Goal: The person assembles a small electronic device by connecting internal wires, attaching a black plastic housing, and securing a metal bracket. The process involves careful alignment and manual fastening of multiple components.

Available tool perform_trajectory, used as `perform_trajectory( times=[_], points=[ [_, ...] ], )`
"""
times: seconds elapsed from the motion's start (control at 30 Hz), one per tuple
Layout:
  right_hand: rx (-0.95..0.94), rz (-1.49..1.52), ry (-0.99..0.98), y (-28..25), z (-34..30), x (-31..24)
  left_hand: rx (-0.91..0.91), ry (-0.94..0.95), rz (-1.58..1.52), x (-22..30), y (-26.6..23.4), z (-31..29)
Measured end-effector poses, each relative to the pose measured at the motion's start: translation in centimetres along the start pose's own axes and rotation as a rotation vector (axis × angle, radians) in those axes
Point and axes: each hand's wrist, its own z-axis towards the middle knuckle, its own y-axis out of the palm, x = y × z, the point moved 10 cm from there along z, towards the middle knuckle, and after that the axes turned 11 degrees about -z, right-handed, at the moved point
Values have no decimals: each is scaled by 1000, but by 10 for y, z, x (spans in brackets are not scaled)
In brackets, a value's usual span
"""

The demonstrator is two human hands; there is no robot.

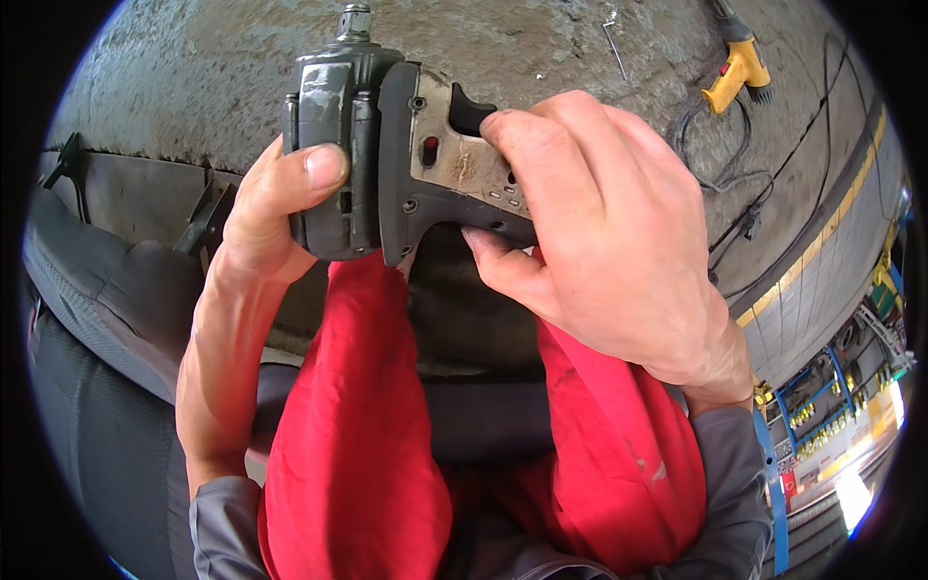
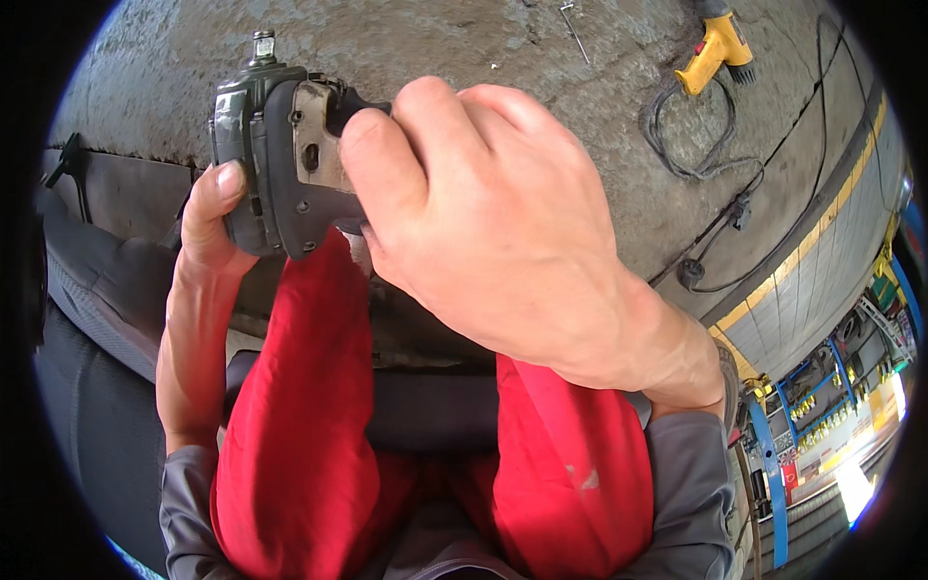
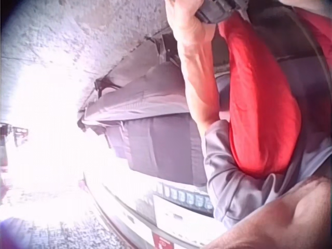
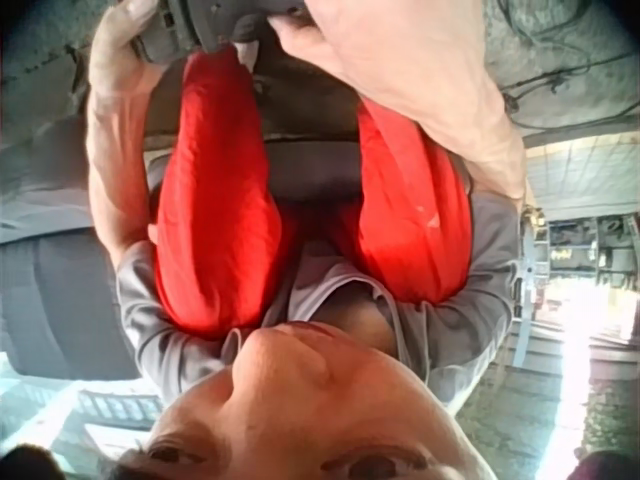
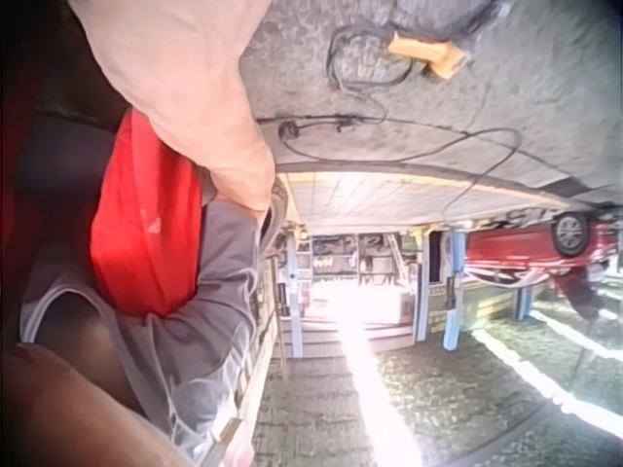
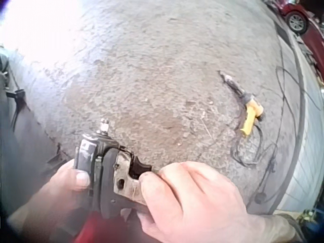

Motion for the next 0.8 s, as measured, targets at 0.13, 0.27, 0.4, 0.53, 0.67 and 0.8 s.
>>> perform_trajectory(
  times=[0.13, 0.27, 0.4, 0.53, 0.67, 0.8],
  points=[
    [-7, -20, 7, 0, 1, -2, -10, 5, 6, -2, -4, 0],
    [10, -60, -11, -2, 1, -5, 15, 28, -23, -4, -7, -1],
    [41, -115, -32, 0, 0, -5, 17, 29, -19, -3, -8, 1],
    [112, -115, -65, 7, -1, -6, 15, 34, -25, -3, -4, 1],
    [123, -93, -28, 11, -2, -4, 17, 31, 16, -3, -5, 3],
    [87, 22, 21, 8, 0, 1, 29, 33, 30, -4, -8, 2]
  ],
)
